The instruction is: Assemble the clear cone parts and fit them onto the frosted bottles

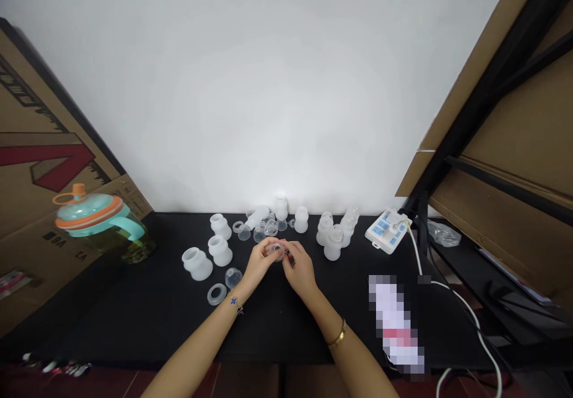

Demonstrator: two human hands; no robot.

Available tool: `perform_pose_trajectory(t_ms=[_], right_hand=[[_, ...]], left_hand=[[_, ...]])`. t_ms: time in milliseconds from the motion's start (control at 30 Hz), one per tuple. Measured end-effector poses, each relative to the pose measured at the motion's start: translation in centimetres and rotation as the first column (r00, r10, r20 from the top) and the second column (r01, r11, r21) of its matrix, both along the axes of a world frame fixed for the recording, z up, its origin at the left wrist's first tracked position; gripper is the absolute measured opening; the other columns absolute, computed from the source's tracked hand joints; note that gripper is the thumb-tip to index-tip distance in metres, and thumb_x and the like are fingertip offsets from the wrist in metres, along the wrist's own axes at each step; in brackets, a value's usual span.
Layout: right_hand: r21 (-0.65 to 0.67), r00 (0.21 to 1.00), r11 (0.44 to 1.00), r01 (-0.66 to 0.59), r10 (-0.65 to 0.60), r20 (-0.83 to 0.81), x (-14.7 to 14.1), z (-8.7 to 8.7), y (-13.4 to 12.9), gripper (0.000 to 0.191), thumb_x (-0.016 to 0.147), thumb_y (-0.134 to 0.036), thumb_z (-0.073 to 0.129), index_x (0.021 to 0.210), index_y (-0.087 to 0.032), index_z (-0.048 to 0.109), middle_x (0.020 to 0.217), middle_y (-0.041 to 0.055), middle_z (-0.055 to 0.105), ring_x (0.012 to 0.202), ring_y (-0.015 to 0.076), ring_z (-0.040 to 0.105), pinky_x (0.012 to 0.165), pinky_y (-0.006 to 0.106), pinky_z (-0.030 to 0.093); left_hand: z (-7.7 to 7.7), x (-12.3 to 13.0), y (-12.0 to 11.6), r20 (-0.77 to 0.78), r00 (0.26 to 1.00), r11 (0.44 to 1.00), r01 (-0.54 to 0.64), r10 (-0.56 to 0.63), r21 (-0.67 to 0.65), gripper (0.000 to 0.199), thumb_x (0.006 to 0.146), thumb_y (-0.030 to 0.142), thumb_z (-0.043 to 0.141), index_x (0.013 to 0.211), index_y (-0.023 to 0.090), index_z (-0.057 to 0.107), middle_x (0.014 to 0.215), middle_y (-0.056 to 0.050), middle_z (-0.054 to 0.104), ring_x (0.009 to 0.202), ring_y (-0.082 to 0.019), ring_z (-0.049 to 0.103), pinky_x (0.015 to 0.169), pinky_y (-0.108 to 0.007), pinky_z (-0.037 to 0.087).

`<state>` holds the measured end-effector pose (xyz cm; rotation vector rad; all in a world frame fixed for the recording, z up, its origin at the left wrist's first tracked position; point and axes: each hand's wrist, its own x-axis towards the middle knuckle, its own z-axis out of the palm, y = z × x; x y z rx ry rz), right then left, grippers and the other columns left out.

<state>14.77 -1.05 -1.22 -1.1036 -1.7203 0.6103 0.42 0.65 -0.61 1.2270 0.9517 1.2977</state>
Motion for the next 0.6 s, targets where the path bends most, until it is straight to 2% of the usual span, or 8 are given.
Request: perform_pose_trajectory(t_ms=[233, 433, 600], right_hand=[[-0.027, 0.998, 0.999, 0.034, -0.032, 0.061, -0.28, -0.64, 0.23, 0.043, 0.084, -0.022, 0.062, 0.127, -0.025, 0.063, 0.113, 0.007, 0.064, 0.072, 0.0151, 0.059, 0.056, 0.025, 0.05], [-0.061, 0.998, 0.996, 0.062, -0.062, -0.003, -0.29, -0.55, 0.22, 0.036, 0.086, -0.028, 0.061, 0.122, -0.024, 0.065, 0.101, 0.0048, 0.066, 0.066, 0.0139, 0.058, 0.057, 0.025, 0.05], [-0.156, 0.993, 0.988, -0.015, -0.004, -0.119, -0.27, -0.41, 0.19, 0.037, 0.089, -0.031, 0.056, 0.125, -0.024, 0.065, 0.097, 0.0039, 0.068, 0.066, 0.0142, 0.059, 0.052, 0.023, 0.047]], left_hand=[[-0.84, -0.02, -0.01, -0.033, 0.996, 0.995, -0.078, 0.08, 0.059, 0.024, 0.082, 0.04, 0.069, 0.09, 0.018, 0.062, 0.078, -0.001, 0.067, 0.069, -0.015, 0.065, 0.064, -0.024, 0.051], [-0.36, 0.12, -0.31, 0.04, 0.995, 0.996, -0.089, 0.09, -0.015, 0.039, 0.08, 0.053, 0.071, 0.093, 0.019, 0.058, 0.079, -0.002, 0.07, 0.066, -0.017, 0.067, 0.061, -0.025, 0.054], [-0.33, 0.11, -0.29, 0.035, 0.996, 0.996, -0.084, 0.084, -0.004, 0.033, 0.081, 0.047, 0.071, 0.094, 0.019, 0.061, 0.087, -0.003, 0.07, 0.072, -0.016, 0.067, 0.06, -0.024, 0.056]])
